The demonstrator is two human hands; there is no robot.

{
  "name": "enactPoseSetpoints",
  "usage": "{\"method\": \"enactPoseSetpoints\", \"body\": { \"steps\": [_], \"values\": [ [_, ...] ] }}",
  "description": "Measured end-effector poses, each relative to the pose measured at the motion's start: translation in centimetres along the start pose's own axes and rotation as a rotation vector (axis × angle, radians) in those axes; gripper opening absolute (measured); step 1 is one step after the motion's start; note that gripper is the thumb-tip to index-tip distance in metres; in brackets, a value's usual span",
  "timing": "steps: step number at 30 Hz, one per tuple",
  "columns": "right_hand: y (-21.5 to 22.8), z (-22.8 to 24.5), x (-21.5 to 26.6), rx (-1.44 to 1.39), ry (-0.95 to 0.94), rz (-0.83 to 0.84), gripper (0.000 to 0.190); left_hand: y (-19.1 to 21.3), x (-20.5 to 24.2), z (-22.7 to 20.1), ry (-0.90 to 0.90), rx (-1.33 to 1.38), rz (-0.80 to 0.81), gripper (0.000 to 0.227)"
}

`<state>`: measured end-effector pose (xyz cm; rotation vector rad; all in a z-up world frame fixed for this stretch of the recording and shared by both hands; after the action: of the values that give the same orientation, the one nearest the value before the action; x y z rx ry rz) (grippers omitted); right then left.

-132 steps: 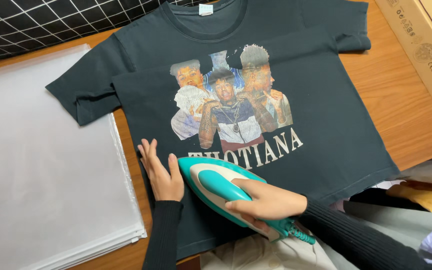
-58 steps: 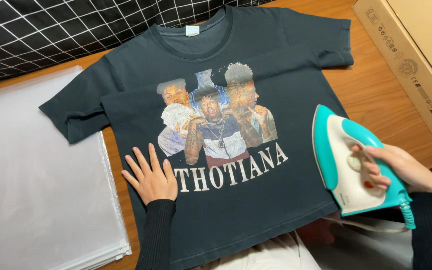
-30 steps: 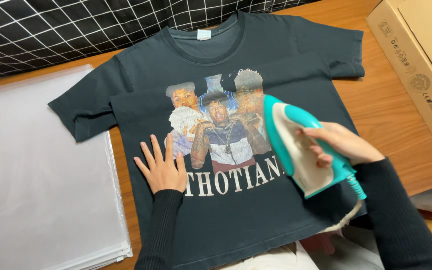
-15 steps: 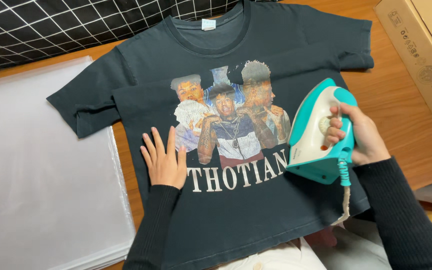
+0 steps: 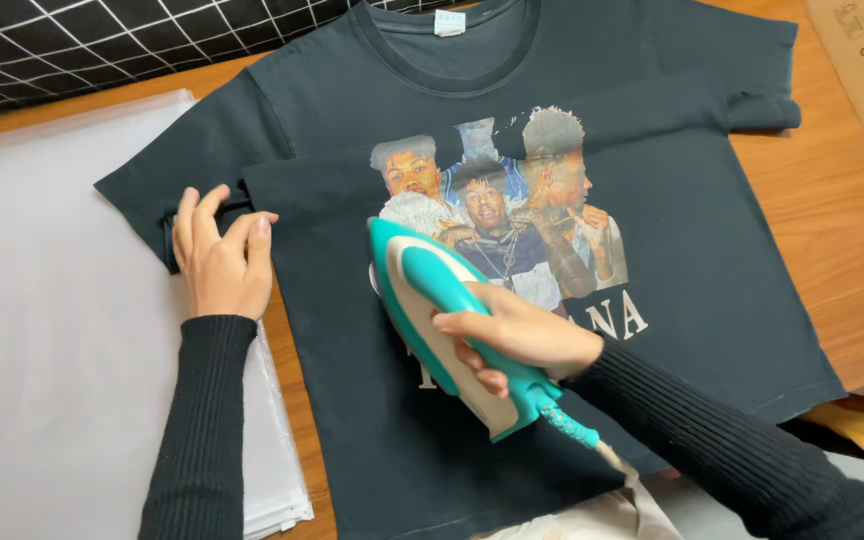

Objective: The person uses an iron to smooth out a graphic t-shirt on a wooden surface, hangs the shirt on a plastic hanger among other clothes on a rack, and then places a packaged garment into a cardboard box and closes the lid.

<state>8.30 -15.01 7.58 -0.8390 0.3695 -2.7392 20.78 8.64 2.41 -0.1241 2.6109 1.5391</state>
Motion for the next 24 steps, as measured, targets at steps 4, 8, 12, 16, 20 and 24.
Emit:
{"method": "enactPoseSetpoints", "body": {
  "steps": [4, 8, 12, 16, 20, 24],
  "values": [
    [-2.9, 0.4, -3.9, 0.077, 0.051, 0.204, 0.016, 1.6, 0.1, -0.2, 0.162, 0.191, 0.161, 0.037],
    [-4.7, 2.3, -5.3, 0.197, 0.021, 0.335, 0.016, 1.2, 0.3, 0.7, 0.218, 0.168, 0.260, 0.046],
    [-5.3, 2.6, -4.8, 0.266, -0.015, 0.403, 0.013, 0.6, 0.4, 1.4, 0.240, 0.037, 0.373, 0.053],
    [-5.0, 1.2, -3.0, 0.283, -0.071, 0.409, 0.014, 0.3, 0.8, 1.5, 0.252, -0.036, 0.400, 0.052],
    [-4.7, -1.7, -0.6, 0.307, -0.147, 0.546, 0.014, -0.3, 1.0, 1.4, 0.222, -0.145, 0.350, 0.048],
    [-5.6, -1.8, 3.2, 0.353, -0.260, 0.739, 0.014, -1.0, 1.1, 2.0, 0.202, -0.212, 0.280, 0.045]
  ]
}}
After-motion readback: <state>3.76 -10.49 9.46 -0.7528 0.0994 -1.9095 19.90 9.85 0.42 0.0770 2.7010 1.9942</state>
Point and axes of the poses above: each hand's wrist, its own x-axis away from the middle knuckle, its own y-axis out of the back of the hand, z = x × y, the point moved 6 cm from there along -x, towards the middle knuckle, and after that the axes turned 11 degrees about y, right-handed, at the moved point
